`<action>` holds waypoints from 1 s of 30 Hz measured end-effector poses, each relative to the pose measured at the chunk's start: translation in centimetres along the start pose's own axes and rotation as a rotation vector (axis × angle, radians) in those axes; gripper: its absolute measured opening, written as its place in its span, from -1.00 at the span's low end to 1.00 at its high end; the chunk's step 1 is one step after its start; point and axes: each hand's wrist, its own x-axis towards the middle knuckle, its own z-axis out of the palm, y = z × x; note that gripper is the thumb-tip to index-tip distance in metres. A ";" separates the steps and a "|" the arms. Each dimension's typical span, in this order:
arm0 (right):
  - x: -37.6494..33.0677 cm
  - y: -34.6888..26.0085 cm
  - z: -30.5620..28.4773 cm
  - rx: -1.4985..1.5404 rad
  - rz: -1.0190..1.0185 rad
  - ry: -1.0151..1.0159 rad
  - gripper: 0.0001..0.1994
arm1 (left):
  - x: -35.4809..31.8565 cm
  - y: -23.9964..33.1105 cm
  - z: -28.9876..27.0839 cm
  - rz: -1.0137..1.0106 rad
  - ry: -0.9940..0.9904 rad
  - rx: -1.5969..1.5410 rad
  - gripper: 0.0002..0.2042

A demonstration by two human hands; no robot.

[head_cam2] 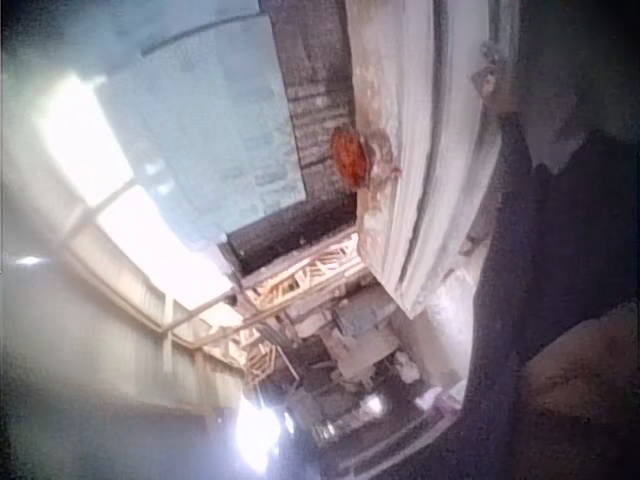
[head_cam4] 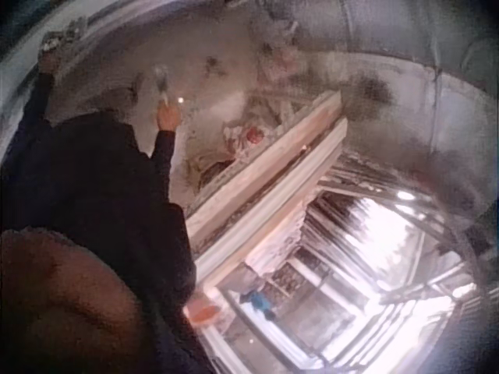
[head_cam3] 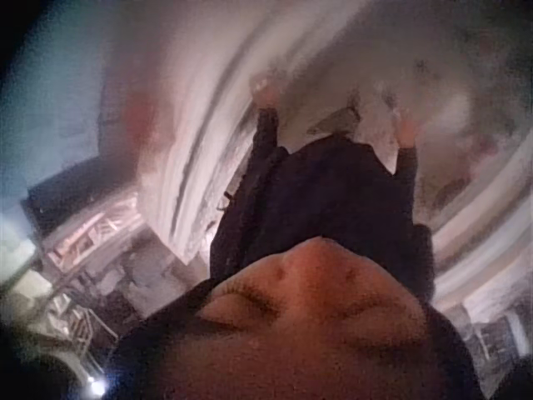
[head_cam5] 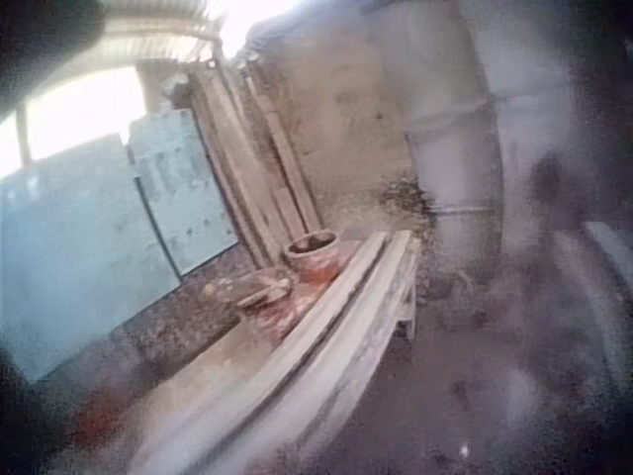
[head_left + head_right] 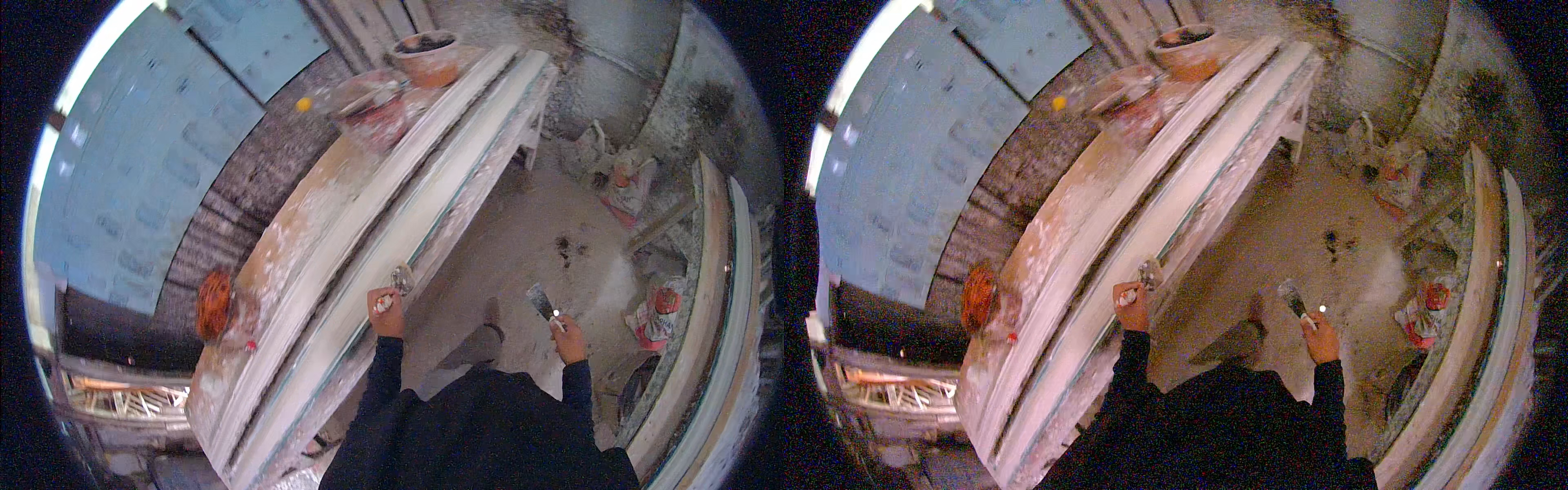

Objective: The person uses a putty knife to apply a white compound along the edges of a long white molding piece resting on a workbench. The person repeatedly scrapes the compound from a smaller tool onto the molding and smooths it along the length of the piece.

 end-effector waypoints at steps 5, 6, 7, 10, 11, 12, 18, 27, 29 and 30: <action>9.5 3.5 -4.5 -0.027 0.030 0.156 -0.75 | 4.3 1.6 13.9 0.144 -0.008 -0.013 -0.88; 11.9 4.6 -5.5 -0.061 0.010 0.170 -0.75 | 5.3 1.8 16.8 0.162 -0.007 -0.004 -0.87; 13.9 5.2 -6.8 -0.102 -0.005 0.182 -0.76 | 6.3 2.0 19.8 0.153 0.004 -0.044 -0.87; 19.0 6.6 -11.2 -0.203 -0.083 0.273 -0.76 | 9.1 1.3 29.1 0.068 0.009 -0.164 -0.87; 20.6 6.8 -12.5 -0.192 -0.027 0.261 -0.75 | 10.0 -0.4 31.4 0.013 0.001 -0.191 -0.87; 22.0 7.3 -13.9 -0.182 0.035 0.252 -0.75 | 10.7 -1.1 33.7 -0.044 -0.012 -0.221 -0.87; 28.4 9.8 -21.7 -0.110 0.237 0.288 -0.71 | 17.2 4.9 48.2 -0.006 -0.029 -0.144 -0.89; 49.5 15.1 -32.9 -0.295 0.252 0.209 -0.59 | 24.8 7.3 72.3 0.074 0.015 -0.091 -0.89; 54.4 14.9 -35.8 -0.451 0.118 0.174 -0.54 | 26.0 7.5 76.5 0.050 0.055 -0.133 -0.89; 56.5 13.2 -37.7 -0.427 0.079 0.153 -0.59 | 26.2 7.9 78.3 -0.027 0.056 -0.141 -0.89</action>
